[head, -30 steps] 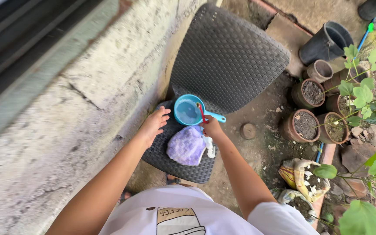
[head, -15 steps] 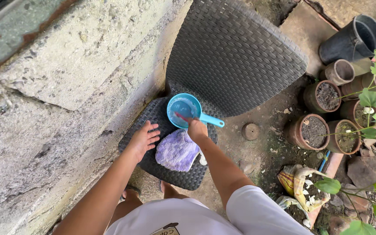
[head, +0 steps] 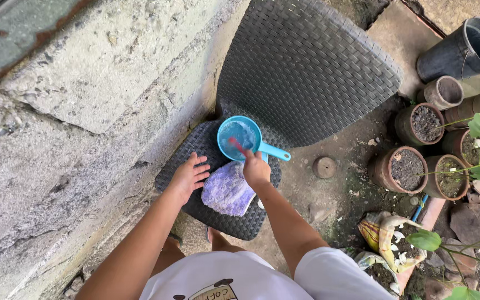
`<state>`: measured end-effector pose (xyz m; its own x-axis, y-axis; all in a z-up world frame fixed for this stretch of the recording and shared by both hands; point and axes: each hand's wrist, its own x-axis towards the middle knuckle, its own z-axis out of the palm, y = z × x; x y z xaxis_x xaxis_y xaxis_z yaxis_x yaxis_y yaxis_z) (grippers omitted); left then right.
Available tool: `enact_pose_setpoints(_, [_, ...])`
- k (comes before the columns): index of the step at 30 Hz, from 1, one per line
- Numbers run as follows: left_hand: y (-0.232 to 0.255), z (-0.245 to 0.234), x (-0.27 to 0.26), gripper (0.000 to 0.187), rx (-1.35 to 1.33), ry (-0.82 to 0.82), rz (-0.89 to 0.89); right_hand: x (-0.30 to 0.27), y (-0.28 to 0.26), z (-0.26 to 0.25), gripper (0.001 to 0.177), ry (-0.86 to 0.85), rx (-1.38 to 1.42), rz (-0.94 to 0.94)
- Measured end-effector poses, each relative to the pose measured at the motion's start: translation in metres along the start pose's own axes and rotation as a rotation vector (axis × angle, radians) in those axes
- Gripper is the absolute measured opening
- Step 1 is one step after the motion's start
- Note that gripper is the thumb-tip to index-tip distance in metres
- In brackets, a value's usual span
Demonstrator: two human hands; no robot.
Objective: The person cleans a window frame by dipping a toothbrush into a bowl of water and scrubbing the black metal tracks.
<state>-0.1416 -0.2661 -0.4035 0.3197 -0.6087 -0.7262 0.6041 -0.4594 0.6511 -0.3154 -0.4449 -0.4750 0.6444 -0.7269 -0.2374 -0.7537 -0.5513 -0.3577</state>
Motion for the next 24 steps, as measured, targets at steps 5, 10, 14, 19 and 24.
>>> enact_pose_setpoints(5, [-0.005,0.004,0.004,0.071,-0.04,0.005,-0.032,0.003,0.03,0.034,0.04,0.06,-0.008,-0.071])
enact_pose_setpoints(10, [-0.003,0.004,0.006,0.072,-0.036,-0.019,-0.001,0.015,0.061,0.046,0.019,-0.31,1.597,0.447])
enact_pose_setpoints(14, [0.0,0.005,0.006,0.073,-0.038,-0.029,0.005,0.005,0.053,0.029,0.031,-0.108,1.488,0.488])
enact_pose_setpoints(19, [-0.007,0.005,0.01,0.073,-0.038,-0.034,-0.004,-0.045,0.018,-0.016,0.034,0.597,0.327,-0.147])
enact_pose_setpoints(24, [-0.01,0.008,0.017,0.072,0.004,-0.03,-0.047,-0.044,0.028,-0.009,0.047,0.075,0.026,0.058])
